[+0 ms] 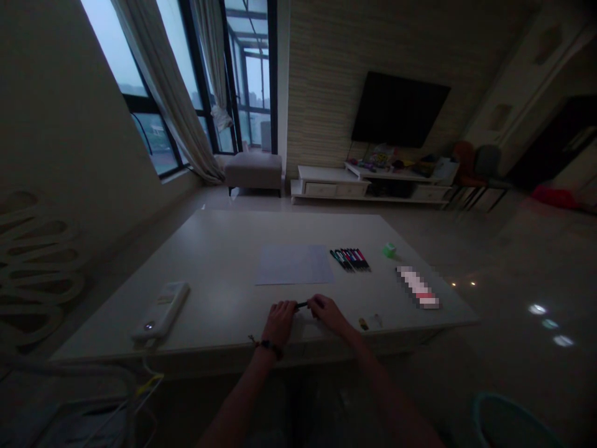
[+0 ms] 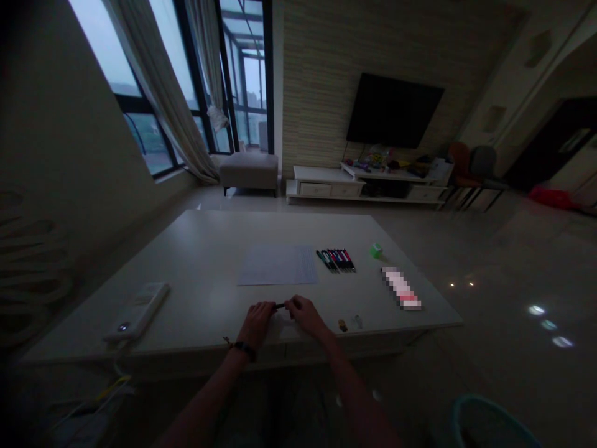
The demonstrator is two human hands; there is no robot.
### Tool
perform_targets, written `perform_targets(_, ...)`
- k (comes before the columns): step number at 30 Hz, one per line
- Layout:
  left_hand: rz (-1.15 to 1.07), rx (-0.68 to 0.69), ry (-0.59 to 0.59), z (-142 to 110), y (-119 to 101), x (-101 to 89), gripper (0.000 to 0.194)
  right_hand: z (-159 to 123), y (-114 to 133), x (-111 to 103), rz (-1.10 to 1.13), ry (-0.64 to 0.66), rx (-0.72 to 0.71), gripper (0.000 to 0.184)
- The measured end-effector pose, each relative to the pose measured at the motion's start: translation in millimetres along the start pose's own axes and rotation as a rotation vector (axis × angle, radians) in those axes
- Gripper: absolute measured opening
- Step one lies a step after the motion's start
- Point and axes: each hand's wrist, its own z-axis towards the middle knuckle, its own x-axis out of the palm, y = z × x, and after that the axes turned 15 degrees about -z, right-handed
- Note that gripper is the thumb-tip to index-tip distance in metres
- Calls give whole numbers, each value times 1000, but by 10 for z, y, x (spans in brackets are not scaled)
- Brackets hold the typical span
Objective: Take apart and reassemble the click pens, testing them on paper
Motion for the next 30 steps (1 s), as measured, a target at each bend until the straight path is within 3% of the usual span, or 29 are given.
perform_targets(9, -23, 31, -11, -26, 7, 22, 18, -10, 9, 18, 63, 12, 11, 52)
perform_targets(18, -60, 54, 17, -51, -10, 16, 16, -113, 135, -195, -156, 63, -149, 34)
perform_targets(30, -57, 51, 45, -92, -12, 33, 17, -141, 41, -143, -214, 43, -201, 28)
